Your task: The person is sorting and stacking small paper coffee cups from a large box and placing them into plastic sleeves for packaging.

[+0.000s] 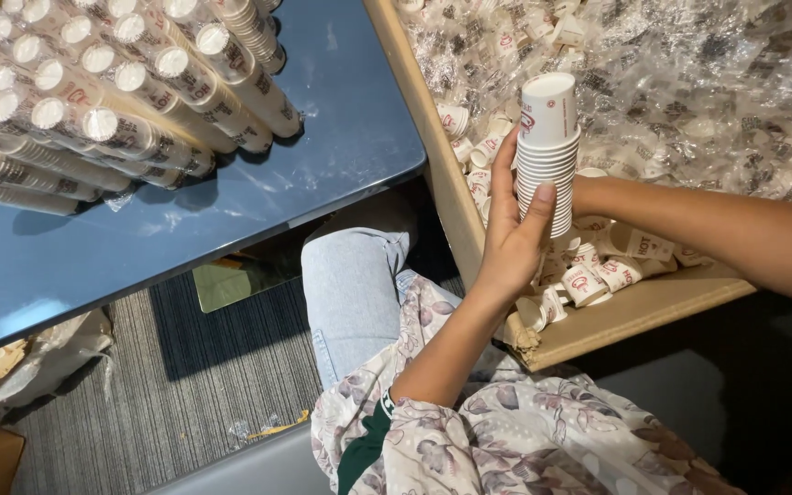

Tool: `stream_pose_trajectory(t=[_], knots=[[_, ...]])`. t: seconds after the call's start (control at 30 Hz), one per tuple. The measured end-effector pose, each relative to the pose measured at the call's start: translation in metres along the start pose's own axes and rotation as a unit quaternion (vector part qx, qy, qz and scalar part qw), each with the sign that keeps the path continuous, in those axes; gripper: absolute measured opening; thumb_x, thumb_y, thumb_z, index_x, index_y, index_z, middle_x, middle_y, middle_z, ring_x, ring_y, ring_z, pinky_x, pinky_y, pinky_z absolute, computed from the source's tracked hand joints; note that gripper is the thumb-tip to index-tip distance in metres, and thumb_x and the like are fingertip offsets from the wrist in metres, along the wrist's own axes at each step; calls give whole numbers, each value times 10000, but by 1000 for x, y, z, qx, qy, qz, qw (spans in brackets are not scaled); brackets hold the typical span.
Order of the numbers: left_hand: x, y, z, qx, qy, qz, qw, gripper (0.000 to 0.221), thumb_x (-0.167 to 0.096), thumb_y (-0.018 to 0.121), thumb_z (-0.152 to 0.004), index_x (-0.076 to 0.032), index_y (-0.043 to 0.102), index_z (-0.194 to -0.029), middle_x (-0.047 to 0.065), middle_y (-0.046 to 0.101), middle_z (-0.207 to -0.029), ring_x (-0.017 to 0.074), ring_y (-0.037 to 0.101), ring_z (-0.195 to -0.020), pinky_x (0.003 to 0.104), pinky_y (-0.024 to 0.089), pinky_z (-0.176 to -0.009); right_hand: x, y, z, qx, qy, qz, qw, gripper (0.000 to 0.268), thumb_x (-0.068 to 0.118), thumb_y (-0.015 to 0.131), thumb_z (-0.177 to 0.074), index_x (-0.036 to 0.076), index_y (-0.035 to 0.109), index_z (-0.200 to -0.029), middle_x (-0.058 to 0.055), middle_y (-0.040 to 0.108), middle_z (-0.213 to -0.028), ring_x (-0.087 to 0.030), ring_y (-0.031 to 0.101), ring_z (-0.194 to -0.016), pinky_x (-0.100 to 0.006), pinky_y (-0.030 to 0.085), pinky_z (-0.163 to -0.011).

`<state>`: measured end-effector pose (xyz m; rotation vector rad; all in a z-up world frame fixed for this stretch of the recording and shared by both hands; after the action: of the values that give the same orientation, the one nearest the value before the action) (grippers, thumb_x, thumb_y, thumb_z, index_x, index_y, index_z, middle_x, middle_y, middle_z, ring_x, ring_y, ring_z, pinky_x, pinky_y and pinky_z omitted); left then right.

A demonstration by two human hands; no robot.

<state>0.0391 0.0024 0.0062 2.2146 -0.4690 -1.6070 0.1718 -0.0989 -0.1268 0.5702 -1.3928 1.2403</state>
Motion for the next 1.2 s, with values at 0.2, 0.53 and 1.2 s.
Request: stream_pose_trajectory(t=[0.2, 0.53, 1.2], knots=[[-8, 2, 0, 12, 6, -51, 999, 667, -240, 526, -1100, -65, 210, -1661, 152, 331, -1668, 253, 351, -1538, 395, 275, -1285, -33, -10, -9, 6, -39, 104, 994, 443, 55, 820, -684, 52, 707, -1112, -86, 740, -1019, -198, 684, -901, -333, 595, -843], [-1, 0, 0, 2, -1, -31, 1000, 657, -246, 521, -1100, -57, 215, -1650, 172, 356, -1638, 261, 361, -1518, 398, 284, -1266, 61, -61, 14, 44, 72, 151, 985, 443, 217, 817, -742, 85, 718, -1153, -88, 786, -1103, -208, 739, -980, -362, 598, -879], [-4, 13, 6, 111, -124, -266, 949, 632, -400, 449, -1079, -90, 280, -1603, 260, 521, -1507, 375, 512, -1413, 436, 389, -1153, 101, -161, 94, 62, -42, 36, 997, 568, 174, 883, -683, 41, 723, -1212, -148, 663, -1231, -266, 733, -967, -400, 633, -708]])
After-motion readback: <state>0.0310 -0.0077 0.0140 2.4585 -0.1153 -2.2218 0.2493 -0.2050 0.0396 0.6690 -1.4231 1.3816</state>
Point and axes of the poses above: each hand's wrist, its own z-axis away from the middle knuckle, its own y-axis out of the palm, x = y × z, the point moved 4 cm from there along -z, towards the middle knuckle
